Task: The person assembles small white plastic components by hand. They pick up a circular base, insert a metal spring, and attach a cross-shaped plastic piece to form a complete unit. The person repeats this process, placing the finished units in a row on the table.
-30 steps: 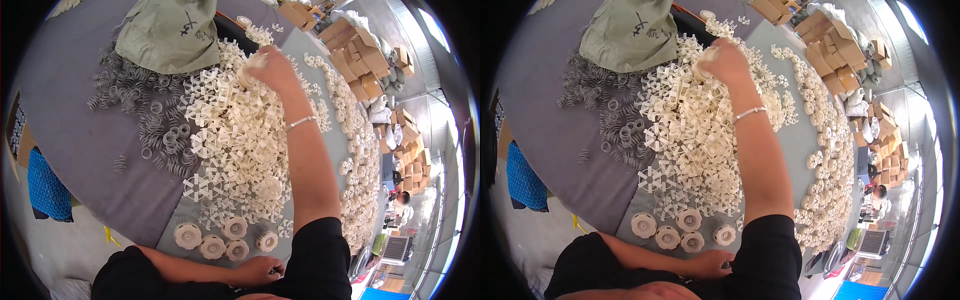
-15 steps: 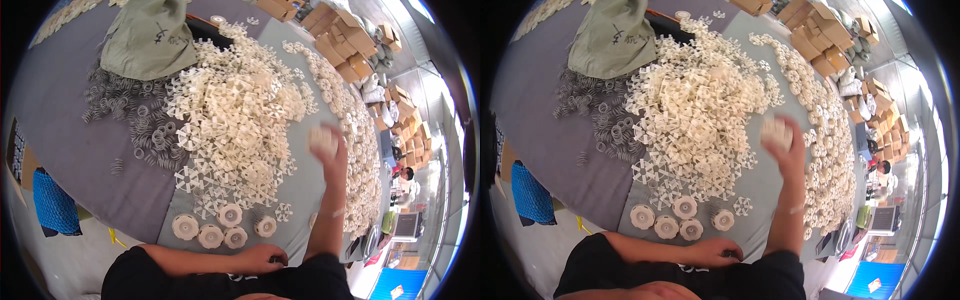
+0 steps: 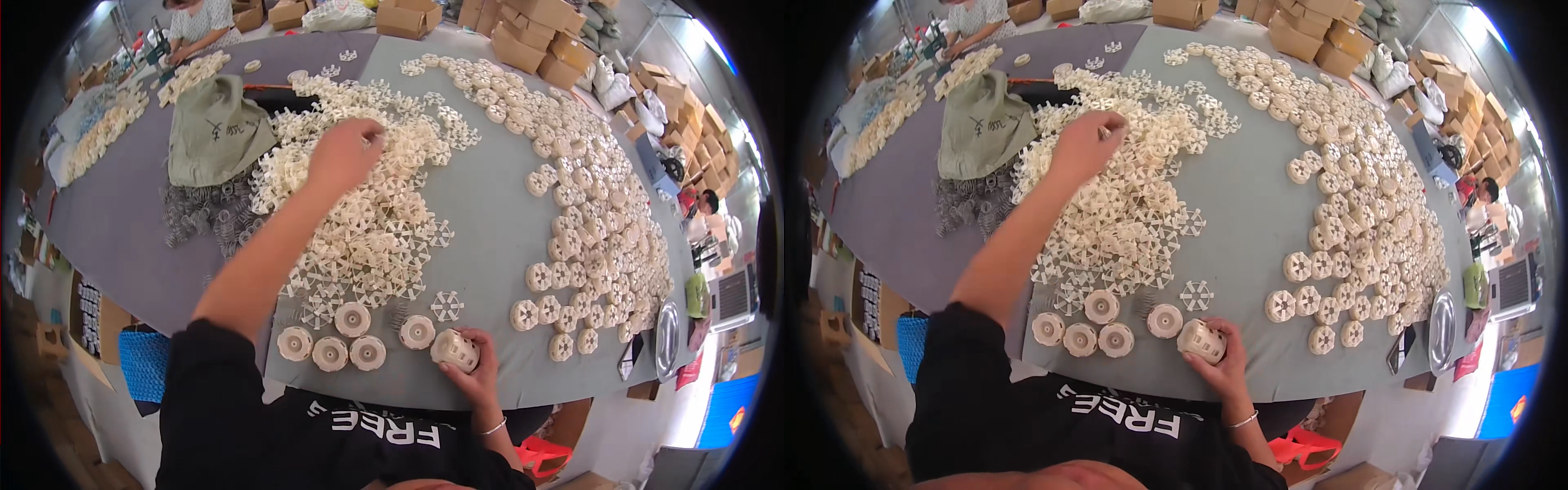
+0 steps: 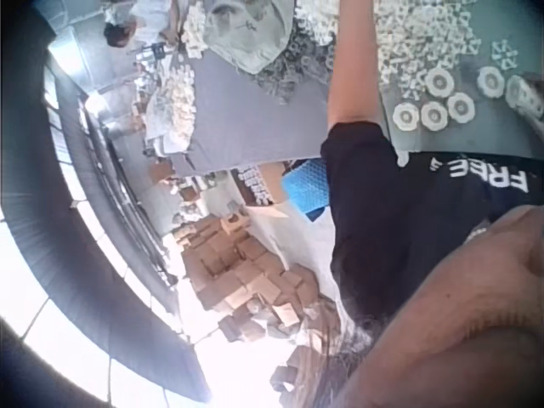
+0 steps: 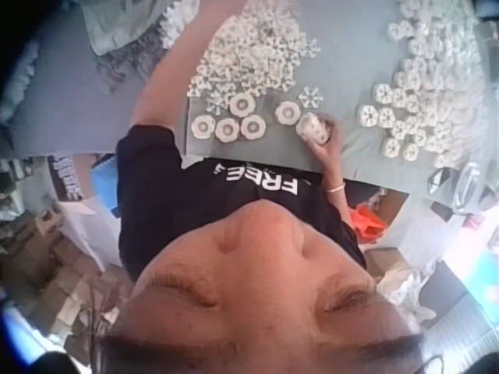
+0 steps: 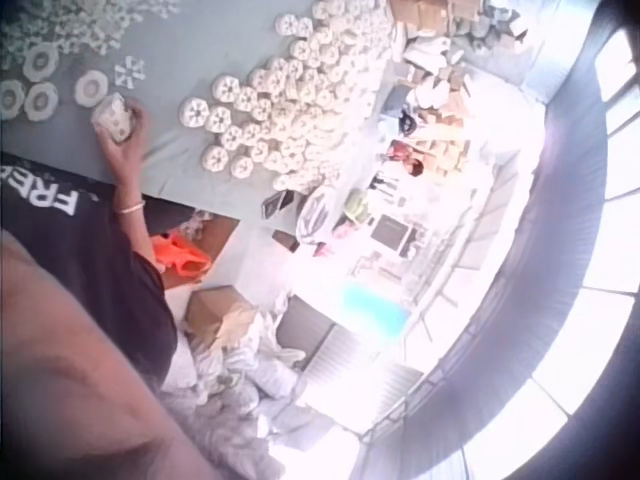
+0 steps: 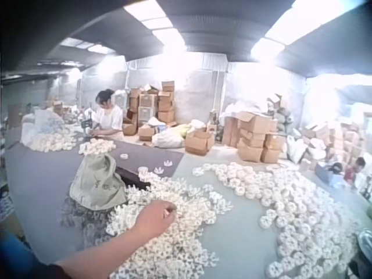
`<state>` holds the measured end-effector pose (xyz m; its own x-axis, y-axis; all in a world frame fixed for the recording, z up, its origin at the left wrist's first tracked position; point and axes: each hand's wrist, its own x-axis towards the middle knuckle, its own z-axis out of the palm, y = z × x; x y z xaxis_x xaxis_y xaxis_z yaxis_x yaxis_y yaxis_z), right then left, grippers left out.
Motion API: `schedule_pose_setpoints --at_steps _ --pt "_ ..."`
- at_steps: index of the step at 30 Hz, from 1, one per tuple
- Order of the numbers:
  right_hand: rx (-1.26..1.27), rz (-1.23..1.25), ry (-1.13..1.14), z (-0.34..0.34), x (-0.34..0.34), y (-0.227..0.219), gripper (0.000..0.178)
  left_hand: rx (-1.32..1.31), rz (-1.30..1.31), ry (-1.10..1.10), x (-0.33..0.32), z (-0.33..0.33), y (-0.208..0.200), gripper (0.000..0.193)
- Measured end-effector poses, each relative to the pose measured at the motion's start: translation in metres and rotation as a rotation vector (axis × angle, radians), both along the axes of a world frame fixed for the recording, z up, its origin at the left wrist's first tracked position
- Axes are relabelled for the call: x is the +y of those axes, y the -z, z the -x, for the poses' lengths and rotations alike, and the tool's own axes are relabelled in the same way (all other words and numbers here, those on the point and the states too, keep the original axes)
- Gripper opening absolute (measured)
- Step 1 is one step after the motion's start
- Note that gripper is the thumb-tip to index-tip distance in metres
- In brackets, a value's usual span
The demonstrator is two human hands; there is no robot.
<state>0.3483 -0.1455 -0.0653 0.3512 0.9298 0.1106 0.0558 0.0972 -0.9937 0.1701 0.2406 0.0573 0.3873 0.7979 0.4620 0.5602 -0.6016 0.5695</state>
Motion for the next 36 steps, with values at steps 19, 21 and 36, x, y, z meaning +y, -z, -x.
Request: schedule_pose_setpoints --at_steps 19,21,36 --pt "-0.754 -0.089 0.065 -0.023 0.018 -0.020 0.068 -0.034 0.271 0.163 -0.006 -0.006 -0.019 0.043" --pt "-0.533 -0.103 0.243 -0.029 0.004 -0.011 0.077 -0.032 0.601 0.277 -0.110 0.026 -0.017 0.043" --pt "-0.866 0.053 0.182 -0.001 -0.018 -0.032 0.052 0.244 0.466 0.446 -0.331 0.047 0.068 0.063"
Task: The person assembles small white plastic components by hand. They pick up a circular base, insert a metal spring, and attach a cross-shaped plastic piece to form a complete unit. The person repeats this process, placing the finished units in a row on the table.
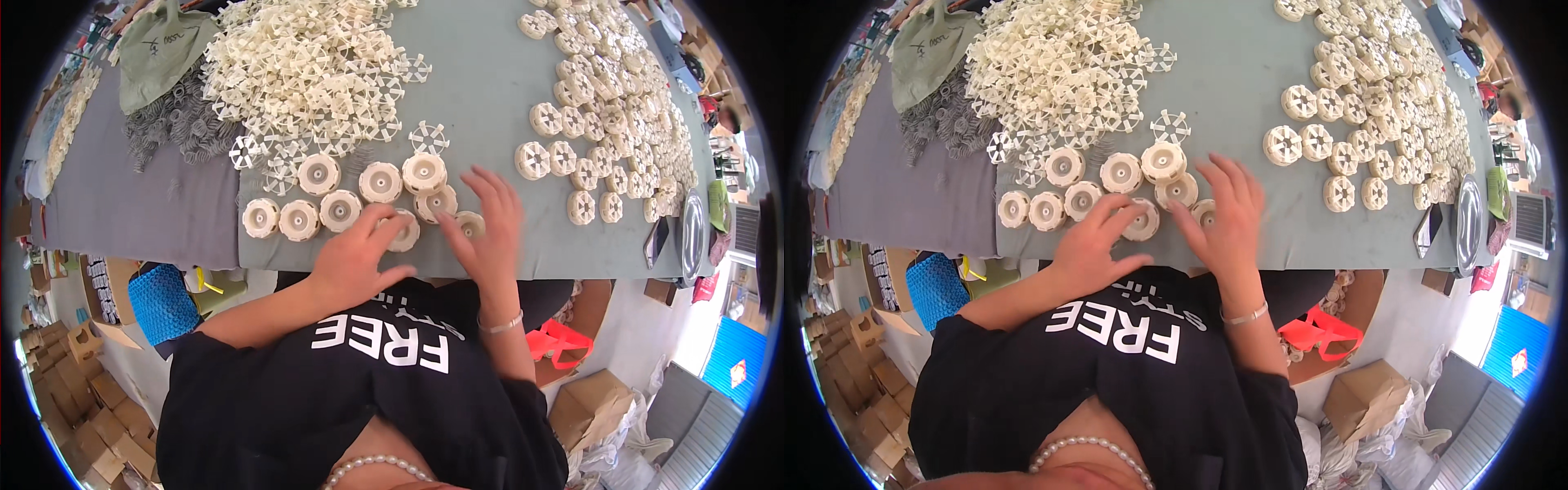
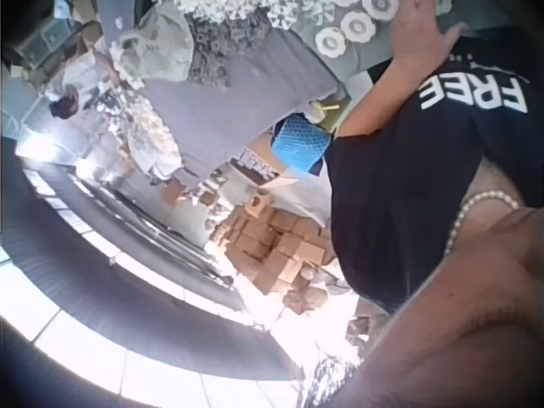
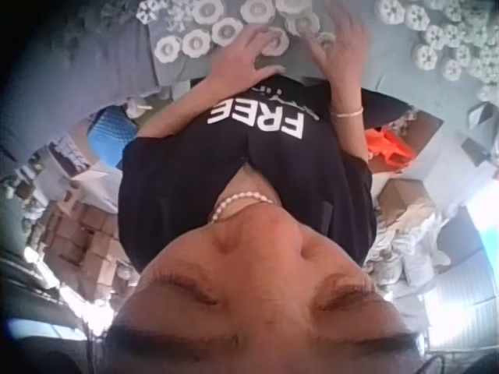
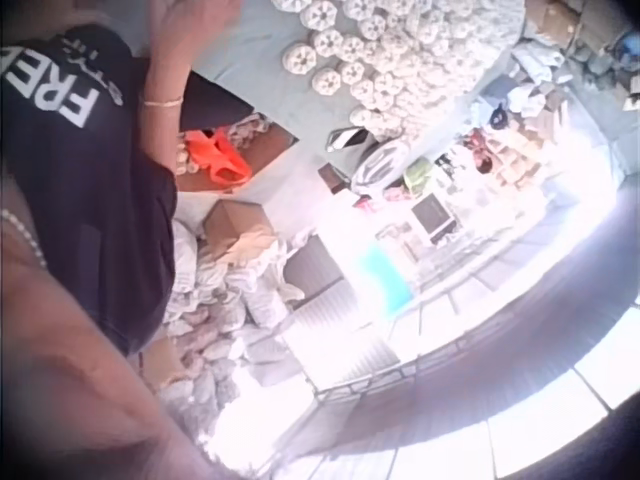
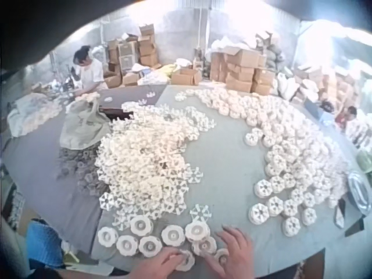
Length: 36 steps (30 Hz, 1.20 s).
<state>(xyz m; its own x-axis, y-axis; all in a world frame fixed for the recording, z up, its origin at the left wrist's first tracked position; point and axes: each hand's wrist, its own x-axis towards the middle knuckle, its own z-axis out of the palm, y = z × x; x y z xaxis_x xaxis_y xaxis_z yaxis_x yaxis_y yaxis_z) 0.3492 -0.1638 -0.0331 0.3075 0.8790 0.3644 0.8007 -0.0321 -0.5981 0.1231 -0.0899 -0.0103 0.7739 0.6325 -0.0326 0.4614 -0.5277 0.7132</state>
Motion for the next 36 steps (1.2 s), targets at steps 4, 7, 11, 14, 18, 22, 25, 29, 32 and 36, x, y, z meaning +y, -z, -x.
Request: schedule_pose_setpoints --at_steps 4,7,11,14,18,22,25,29,32,36 --pt "-0.033 0.010 -0.121 0.007 0.055 0.013 0.040 -0.117 -0.031 0.055 -0.002 0.001 0.014 0.052" --pt "0.020 0.051 -0.151 0.005 0.067 0.014 0.033 -0.272 0.160 -0.057 0.001 0.009 0.011 0.036" --pt "0.095 0.120 -0.137 0.003 0.067 0.008 0.028 -0.405 0.462 -0.161 0.007 0.020 0.015 0.020" --pt "0.152 0.185 -0.105 -0.003 0.072 0.002 0.025 -0.400 0.494 -0.148 0.007 0.020 0.023 0.020" --pt "-0.053 0.174 -0.104 -0.002 0.085 0.003 0.026 -0.365 0.600 -0.107 0.002 0.013 0.016 0.020" --pt "0.042 0.211 -0.205 -0.014 0.091 0.001 0.024 -0.555 1.254 -0.225 0.005 0.017 0.017 0.020" --pt "-0.042 0.092 -0.148 -0.027 0.110 -0.005 0.023 -0.532 1.342 -0.252 0.009 0.022 0.023 0.022" --pt "-0.243 -0.043 -0.239 -0.062 0.153 0.021 0.024 -0.532 1.494 -0.190 0.009 0.019 0.023 0.023" --pt "-0.004 0.223 0.058 -0.071 0.145 0.005 0.023 -0.641 1.670 -0.171 0.013 0.025 0.024 0.035" --pt "0.757 0.080 -0.011 -0.077 0.073 0.005 0.026 -0.748 1.769 -0.131 0.012 0.032 0.021 0.053"
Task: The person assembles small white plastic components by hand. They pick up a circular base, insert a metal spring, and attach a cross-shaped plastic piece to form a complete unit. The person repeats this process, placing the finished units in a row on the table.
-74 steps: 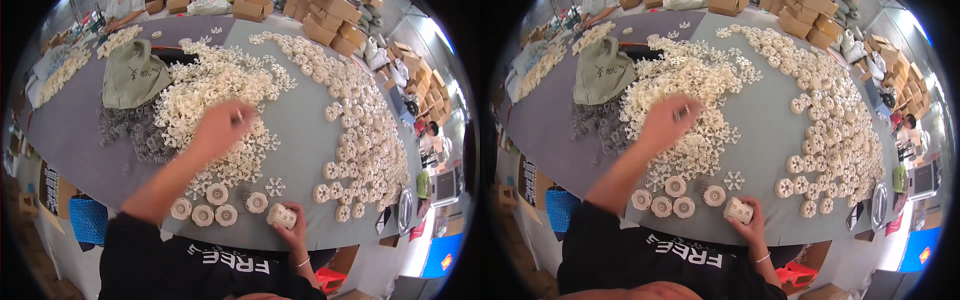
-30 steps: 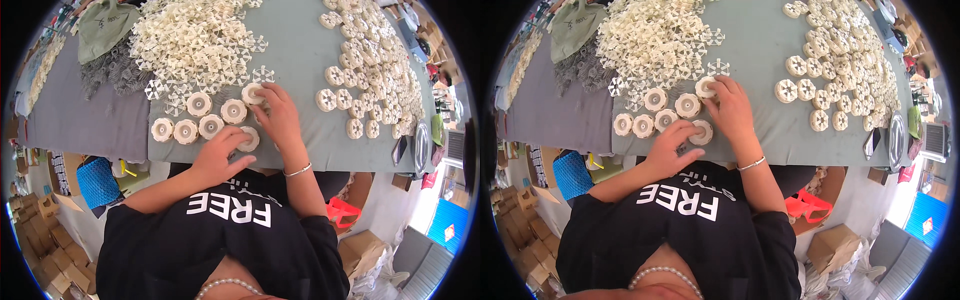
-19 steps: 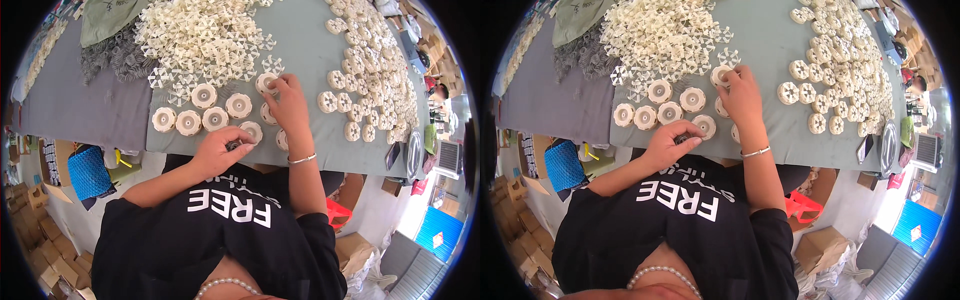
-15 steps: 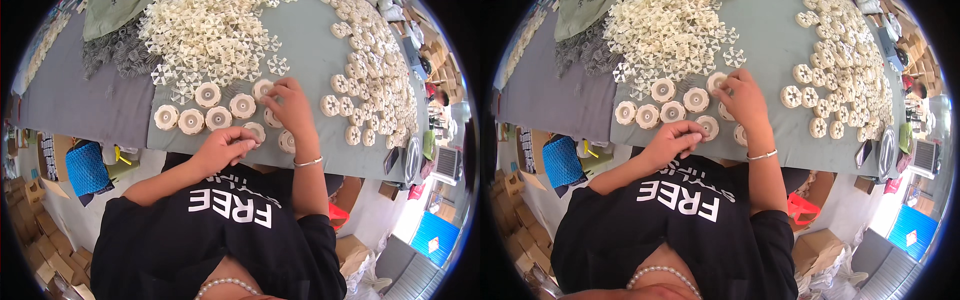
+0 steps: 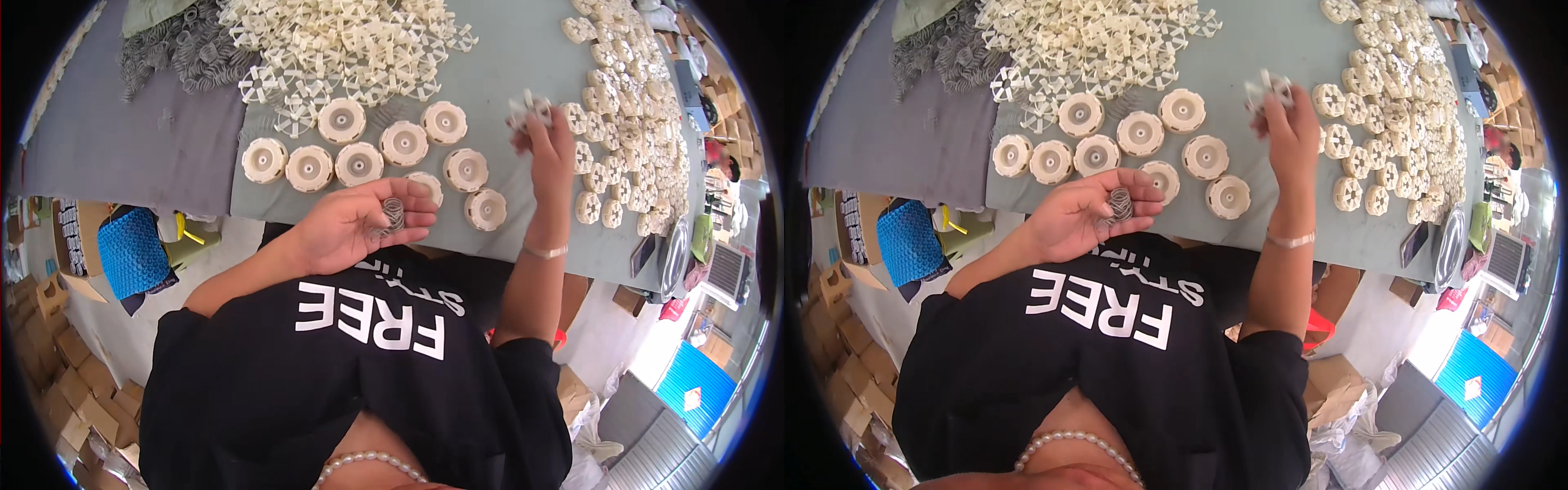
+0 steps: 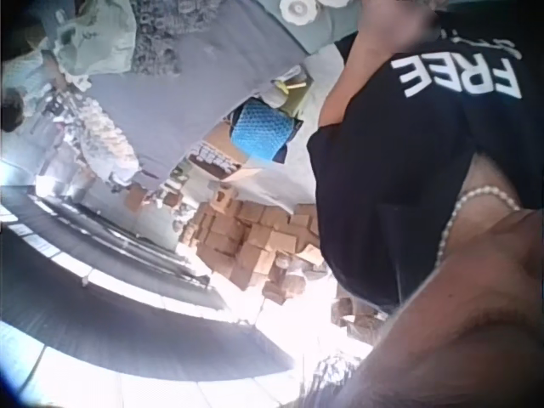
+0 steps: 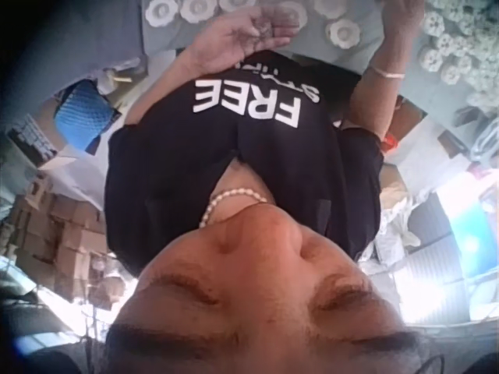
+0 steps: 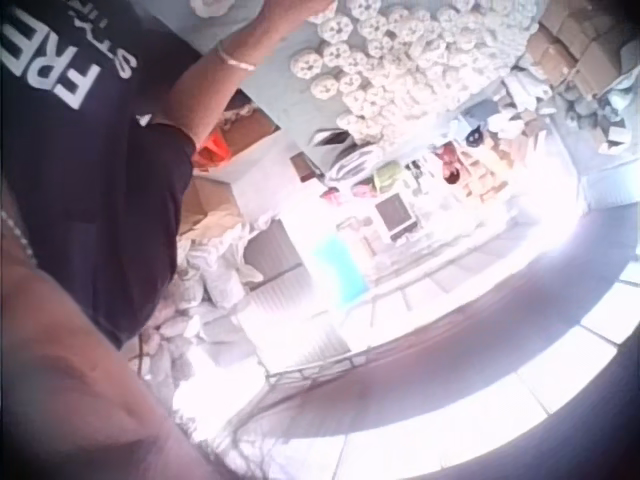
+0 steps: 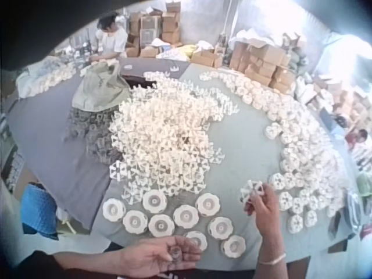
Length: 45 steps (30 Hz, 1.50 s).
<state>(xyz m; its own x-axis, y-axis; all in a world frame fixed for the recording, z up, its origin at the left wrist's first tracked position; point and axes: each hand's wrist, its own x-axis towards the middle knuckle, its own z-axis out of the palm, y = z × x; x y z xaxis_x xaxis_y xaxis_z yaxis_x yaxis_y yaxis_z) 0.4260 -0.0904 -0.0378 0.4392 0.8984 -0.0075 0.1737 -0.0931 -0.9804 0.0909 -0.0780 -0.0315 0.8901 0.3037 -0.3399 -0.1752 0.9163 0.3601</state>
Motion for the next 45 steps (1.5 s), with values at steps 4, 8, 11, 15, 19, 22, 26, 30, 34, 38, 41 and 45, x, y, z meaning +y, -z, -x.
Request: schedule_pose_setpoints --at_steps 4,8,11,15,19,22,26,30,34,38,41,45 --pt "-0.357 0.429 0.123 -0.010 -0.080 0.013 0.032 -0.066 0.025 0.132 -0.001 -0.007 -0.010 0.038" --pt "-1.043 0.399 0.304 0.011 -0.096 0.019 0.046 0.109 -0.047 0.155 -0.014 -0.029 -0.013 0.031" --pt "-1.188 0.238 0.445 0.020 -0.102 0.009 0.041 0.142 -0.065 0.129 -0.019 -0.041 -0.007 0.027" --pt "-0.668 -0.206 -0.077 0.099 -0.120 -0.036 0.043 0.114 -0.089 -0.093 -0.037 -0.054 -0.004 0.036" --pt "-0.523 -0.216 -0.128 0.130 -0.125 -0.021 0.032 0.108 -0.105 0.003 -0.038 -0.058 -0.012 0.043" --pt "-0.202 -0.217 -0.060 0.120 -0.130 -0.011 0.025 0.158 -0.273 0.067 -0.037 -0.056 -0.015 0.037" --pt "0.247 -0.200 -0.066 0.113 -0.137 -0.013 0.025 0.170 -0.310 0.142 -0.026 -0.045 -0.004 0.035" --pt "0.313 -0.190 -0.055 0.118 -0.141 -0.006 0.025 0.230 -0.359 0.047 -0.031 -0.051 -0.013 0.028" --pt "-0.139 -0.283 -0.092 0.117 -0.138 0.000 0.027 0.262 -0.304 -0.036 -0.031 -0.052 -0.003 0.016" --pt "-0.199 -0.360 -0.096 0.114 -0.141 -0.006 0.029 0.217 -0.332 -0.069 -0.021 -0.047 -0.001 0.016" --pt "0.298 -0.320 -0.008 0.120 -0.144 -0.009 0.032 0.134 -0.158 0.036 -0.018 -0.047 -0.008 0.018" --pt "0.392 -0.345 0.009 0.096 -0.145 -0.002 0.027 0.116 -0.161 0.129 -0.024 -0.047 0.003 0.025"
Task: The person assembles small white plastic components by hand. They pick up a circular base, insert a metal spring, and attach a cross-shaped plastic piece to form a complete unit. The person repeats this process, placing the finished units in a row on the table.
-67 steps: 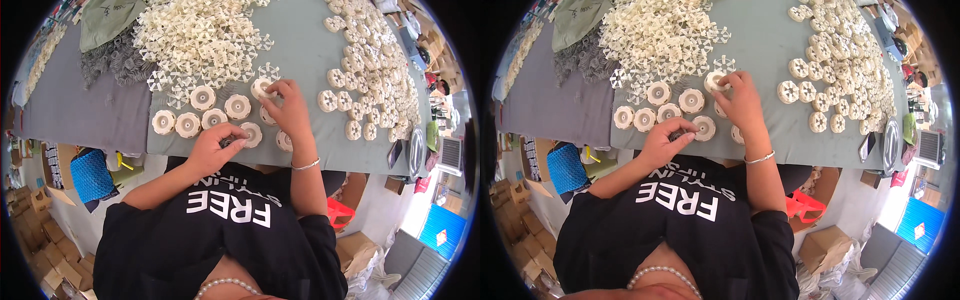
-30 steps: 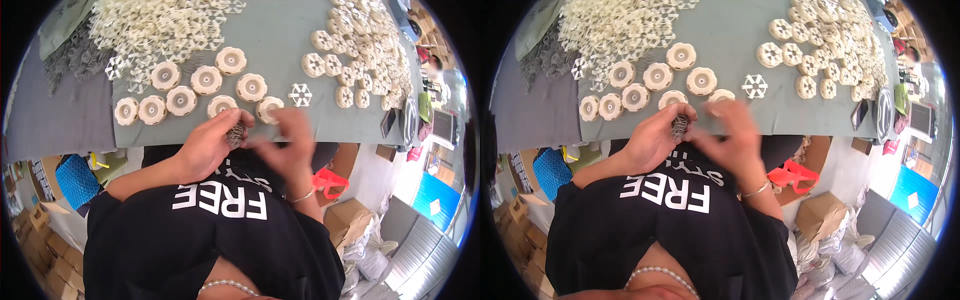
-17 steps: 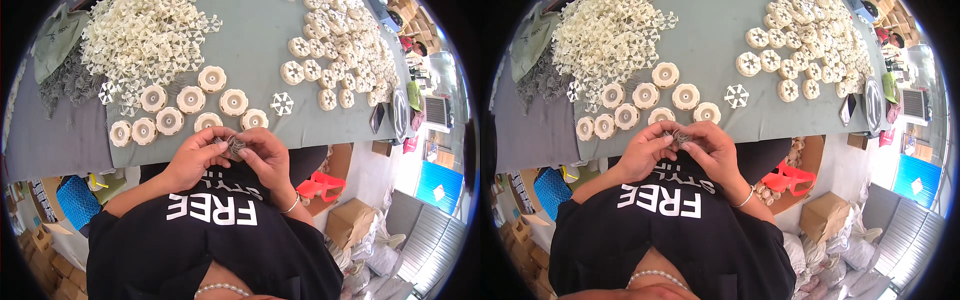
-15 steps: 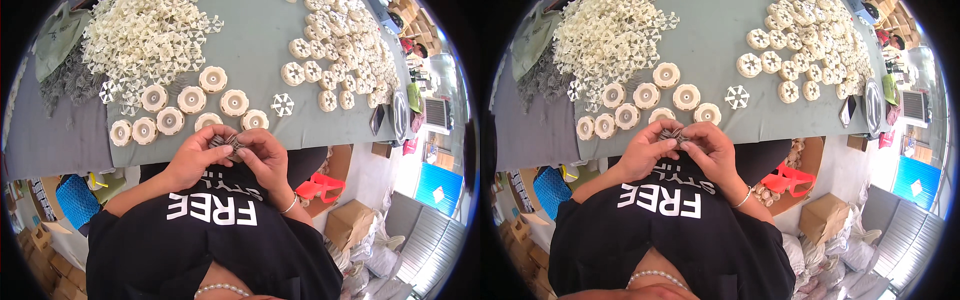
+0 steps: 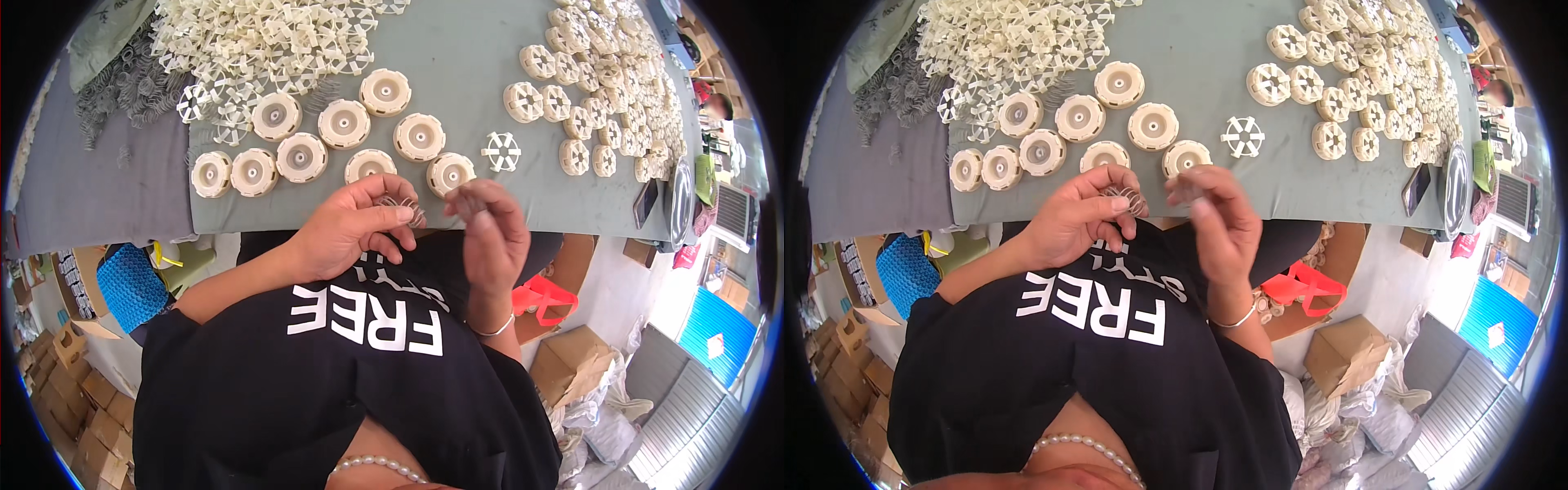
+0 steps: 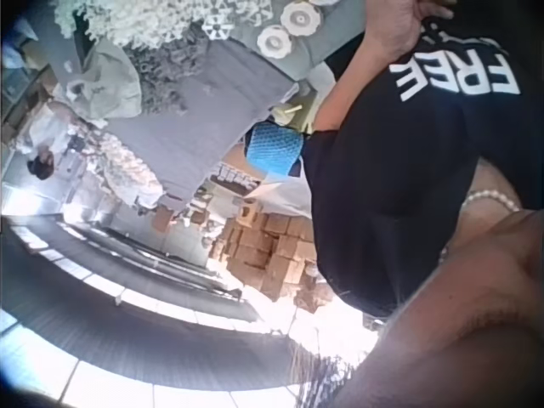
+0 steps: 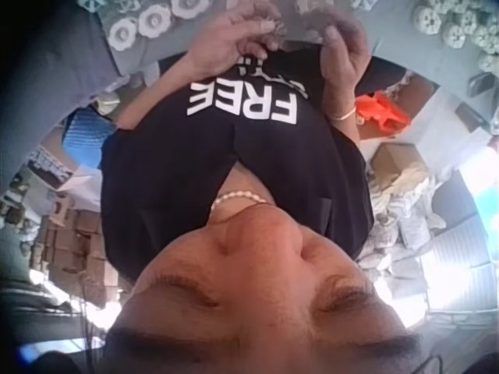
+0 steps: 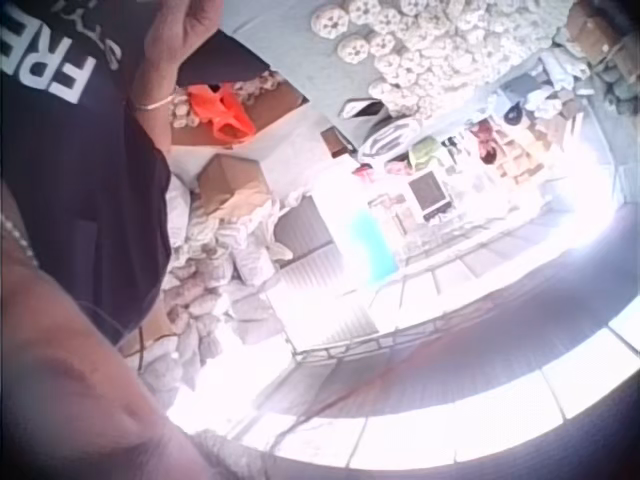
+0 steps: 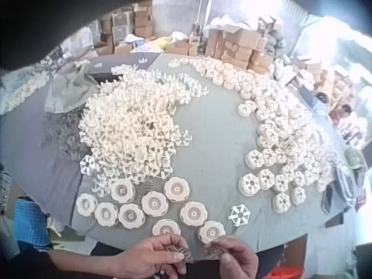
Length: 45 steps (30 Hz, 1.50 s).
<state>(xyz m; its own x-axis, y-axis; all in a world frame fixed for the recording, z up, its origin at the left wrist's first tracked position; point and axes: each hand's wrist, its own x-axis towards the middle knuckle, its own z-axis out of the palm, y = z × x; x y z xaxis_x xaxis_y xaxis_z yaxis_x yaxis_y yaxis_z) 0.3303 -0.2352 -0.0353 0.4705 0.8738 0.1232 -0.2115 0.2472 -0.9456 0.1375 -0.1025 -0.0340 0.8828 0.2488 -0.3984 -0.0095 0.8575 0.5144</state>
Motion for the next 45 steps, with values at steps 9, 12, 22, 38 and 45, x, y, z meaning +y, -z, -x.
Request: schedule_pose_setpoints --at_steps 9,12,22,38,45 --pt "-0.968 0.359 0.066 -0.036 0.017 -0.011 0.022 0.032 0.013 -0.027 0.001 0.002 -0.001 0.031" --pt "-1.218 0.303 0.023 -0.037 0.028 -0.004 0.024 0.042 0.021 -0.017 0.002 0.003 0.000 0.029" --pt "-0.361 0.273 -0.401 0.004 0.022 -0.029 0.026 0.189 -0.330 0.133 0.007 0.007 -0.009 0.029" --pt "-0.170 0.040 -0.190 0.016 0.005 0.001 0.014 0.117 -0.285 0.027 0.004 0.014 -0.010 0.021" --pt "-0.727 0.158 0.064 -0.008 0.045 -0.010 0.016 0.109 -0.125 0.040 0.007 0.012 -0.012 0.025"
